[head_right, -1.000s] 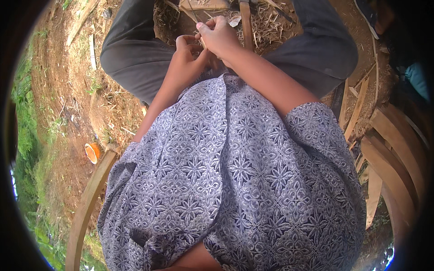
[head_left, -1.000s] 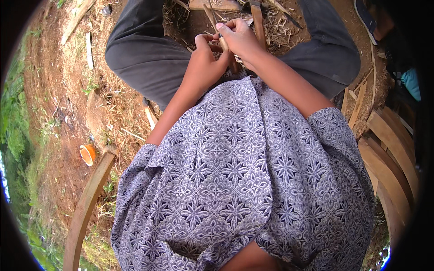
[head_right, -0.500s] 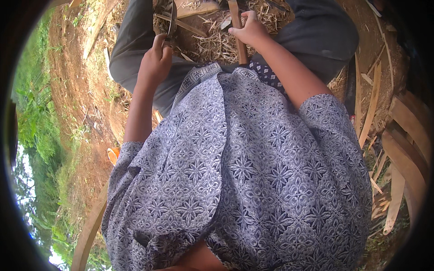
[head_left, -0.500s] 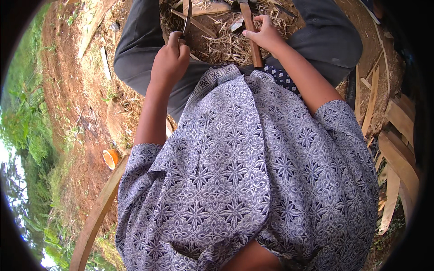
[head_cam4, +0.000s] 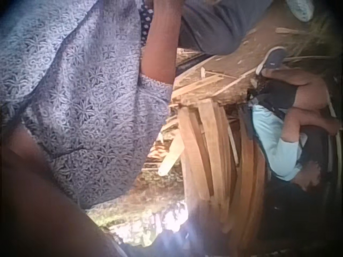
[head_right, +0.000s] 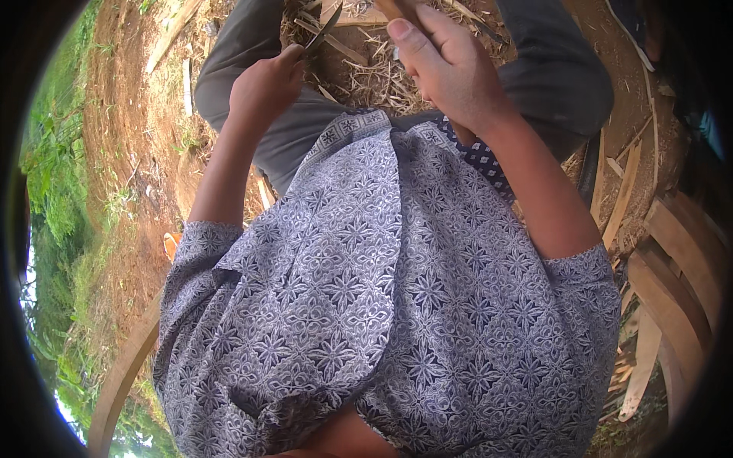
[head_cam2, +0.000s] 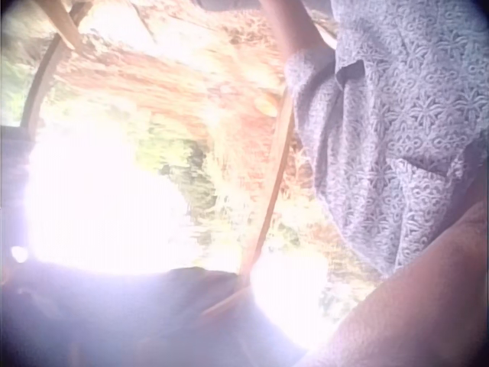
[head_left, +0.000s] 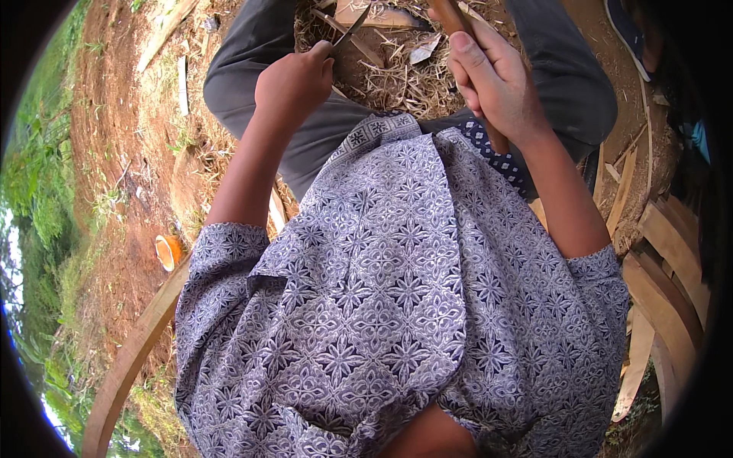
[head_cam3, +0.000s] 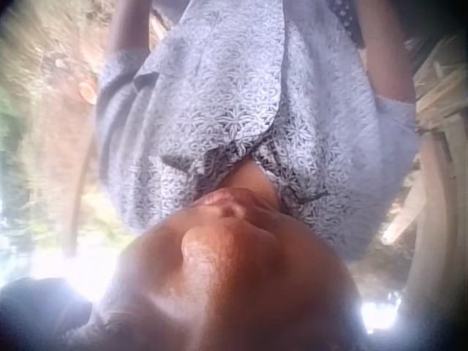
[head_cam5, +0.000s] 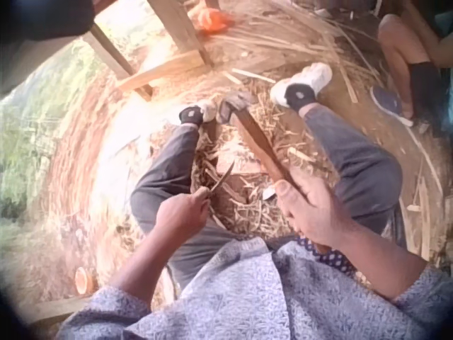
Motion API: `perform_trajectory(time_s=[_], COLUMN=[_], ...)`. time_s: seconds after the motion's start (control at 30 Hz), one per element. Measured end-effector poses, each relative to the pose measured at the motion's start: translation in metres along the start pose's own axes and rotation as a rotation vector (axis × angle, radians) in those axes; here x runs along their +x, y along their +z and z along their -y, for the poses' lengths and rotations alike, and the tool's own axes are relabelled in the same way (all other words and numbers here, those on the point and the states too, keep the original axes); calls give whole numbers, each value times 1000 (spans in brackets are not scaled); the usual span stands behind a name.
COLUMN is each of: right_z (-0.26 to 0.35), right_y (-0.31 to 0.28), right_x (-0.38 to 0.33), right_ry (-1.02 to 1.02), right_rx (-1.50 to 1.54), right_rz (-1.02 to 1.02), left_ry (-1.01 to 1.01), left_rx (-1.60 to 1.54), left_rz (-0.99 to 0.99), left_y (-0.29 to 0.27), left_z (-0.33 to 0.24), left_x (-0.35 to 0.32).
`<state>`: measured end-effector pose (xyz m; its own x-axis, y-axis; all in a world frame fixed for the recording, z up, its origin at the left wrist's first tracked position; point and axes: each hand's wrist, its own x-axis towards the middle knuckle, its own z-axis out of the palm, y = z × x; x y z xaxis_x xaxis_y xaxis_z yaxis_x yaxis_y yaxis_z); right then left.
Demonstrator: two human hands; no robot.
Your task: The person sits on the ground and uses a knife to split thin wooden sticks into smaller strips. They hold the wood against a block and carefully shave off layers, creating a pile of wood shavings and finished strips.
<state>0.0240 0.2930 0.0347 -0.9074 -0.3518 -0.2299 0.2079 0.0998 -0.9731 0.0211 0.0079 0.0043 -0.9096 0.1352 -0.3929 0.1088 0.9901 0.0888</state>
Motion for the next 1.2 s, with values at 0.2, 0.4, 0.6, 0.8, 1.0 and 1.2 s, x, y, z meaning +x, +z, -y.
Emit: perform_trajectory(time_s=[0.2,0.4,0.6,0.8,1.0,1.2], right_z=[-29,15,-17,11,-24,6], right_y=[13,18,14,17,8,2], right_x=[4,-29,-13,-24,-15,-25], right_ry=[270,167,373,114,449,141], right_rx=[-323,-20,-121,36,40,127], right_rz=[120,3,66,6,57,12], left_ry=[81,66,113,91,154,42], left_rx=[-20,-30,-49,-54,4,-56], left_rz=[-43,-69,-96,-68,79,65], left_y=[10,15,15,20,39,47], left_z=[-12,-14,-14,-15,-18,-20], left_x=[-2,-1,0,-2,3,-15])
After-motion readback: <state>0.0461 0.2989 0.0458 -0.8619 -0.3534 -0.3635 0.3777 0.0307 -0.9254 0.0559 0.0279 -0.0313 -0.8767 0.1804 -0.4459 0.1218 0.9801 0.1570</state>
